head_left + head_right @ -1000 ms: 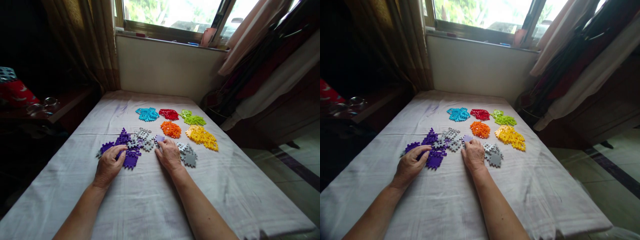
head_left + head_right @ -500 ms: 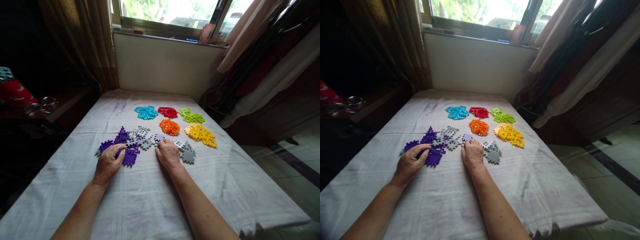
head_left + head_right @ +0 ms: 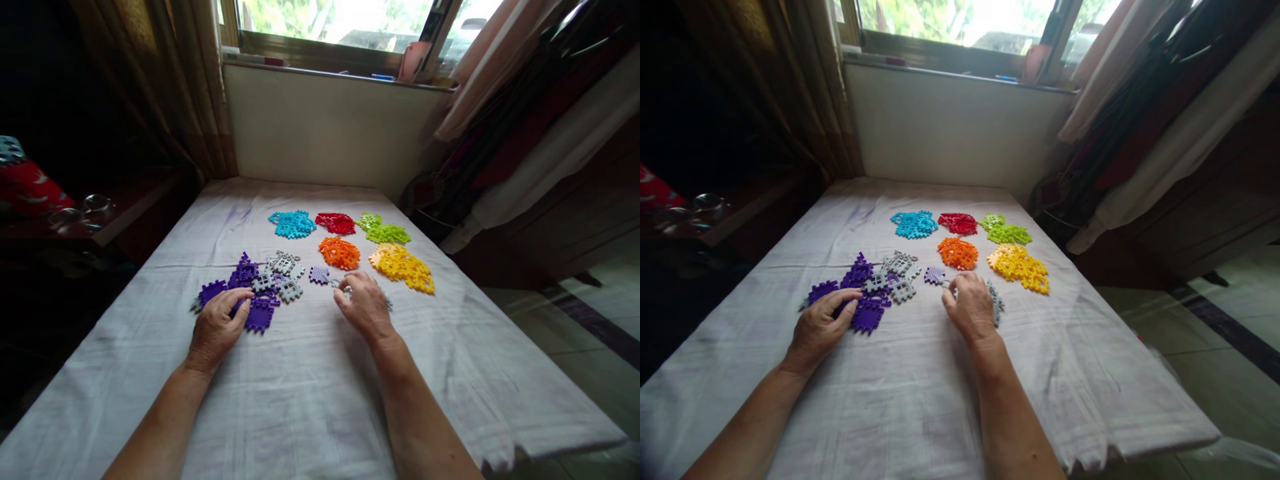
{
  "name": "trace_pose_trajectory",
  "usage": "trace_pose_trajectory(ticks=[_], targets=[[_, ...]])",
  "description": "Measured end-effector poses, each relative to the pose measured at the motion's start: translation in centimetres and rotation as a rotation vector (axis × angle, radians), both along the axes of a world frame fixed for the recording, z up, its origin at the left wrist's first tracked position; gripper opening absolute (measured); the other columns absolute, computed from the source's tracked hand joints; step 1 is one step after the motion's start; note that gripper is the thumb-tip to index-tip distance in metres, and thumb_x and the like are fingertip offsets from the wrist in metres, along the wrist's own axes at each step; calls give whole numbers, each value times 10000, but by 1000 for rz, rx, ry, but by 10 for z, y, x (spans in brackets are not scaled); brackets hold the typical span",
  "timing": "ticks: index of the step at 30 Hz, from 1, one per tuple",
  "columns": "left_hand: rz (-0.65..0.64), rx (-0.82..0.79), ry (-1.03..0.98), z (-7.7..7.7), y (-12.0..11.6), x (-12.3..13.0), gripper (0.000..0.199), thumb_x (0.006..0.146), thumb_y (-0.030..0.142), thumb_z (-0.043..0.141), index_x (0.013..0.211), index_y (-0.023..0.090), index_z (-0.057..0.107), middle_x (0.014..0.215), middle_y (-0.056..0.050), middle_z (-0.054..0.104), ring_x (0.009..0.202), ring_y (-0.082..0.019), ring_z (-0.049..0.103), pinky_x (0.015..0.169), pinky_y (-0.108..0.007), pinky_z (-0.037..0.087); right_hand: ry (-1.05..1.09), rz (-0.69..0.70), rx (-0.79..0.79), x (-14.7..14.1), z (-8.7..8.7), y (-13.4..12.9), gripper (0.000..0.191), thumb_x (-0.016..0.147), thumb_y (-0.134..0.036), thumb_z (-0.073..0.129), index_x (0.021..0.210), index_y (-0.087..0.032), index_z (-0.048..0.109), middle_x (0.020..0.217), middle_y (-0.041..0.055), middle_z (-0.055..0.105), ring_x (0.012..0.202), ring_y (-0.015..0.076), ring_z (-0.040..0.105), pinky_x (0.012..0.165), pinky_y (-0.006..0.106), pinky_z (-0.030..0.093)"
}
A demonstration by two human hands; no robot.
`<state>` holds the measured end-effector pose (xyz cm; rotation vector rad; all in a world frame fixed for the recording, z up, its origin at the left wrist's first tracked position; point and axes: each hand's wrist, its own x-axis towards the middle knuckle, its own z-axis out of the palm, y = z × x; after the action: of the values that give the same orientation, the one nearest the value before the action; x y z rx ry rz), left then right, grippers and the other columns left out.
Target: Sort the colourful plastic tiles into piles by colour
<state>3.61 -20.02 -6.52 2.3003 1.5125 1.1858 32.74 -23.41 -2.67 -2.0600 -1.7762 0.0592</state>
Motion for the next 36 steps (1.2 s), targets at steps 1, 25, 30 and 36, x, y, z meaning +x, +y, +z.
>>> trace_pose_trajectory(ticks=[1,25,30,36], targets=[[2,2,1,0,0,0,264,889,370,504,931,221,718,994,-42,764,939,-210,710,944,-372,542,-4,-65,-9,10,2,-1,101,829,-229,598,844,-200,693,1054,84,662,1024,231,584,909,326,429],[-19,-1,5,-1,1,3,261,896,376,497,925,228,709,986,-44,761,933,-211,706,921,-368,541,-41,172,37,-40,-15,9,209,894,-367,611,1018,-212,676,1064,79,682,999,233,588,881,332,421],[-24,4,15,-1,1,4,266,908,378,486,935,229,705,981,-42,760,928,-213,705,913,-379,533,-93,220,-39,-75,-22,18,399,863,-512,642,1105,-196,622,1134,111,656,1050,259,558,865,353,416],[-47,-7,21,0,0,5,258,908,373,493,943,233,707,970,-35,759,927,-206,699,922,-371,529,-95,238,-68,-76,-24,19,285,886,-426,611,1057,-200,628,1092,89,655,1042,241,552,888,340,388]])
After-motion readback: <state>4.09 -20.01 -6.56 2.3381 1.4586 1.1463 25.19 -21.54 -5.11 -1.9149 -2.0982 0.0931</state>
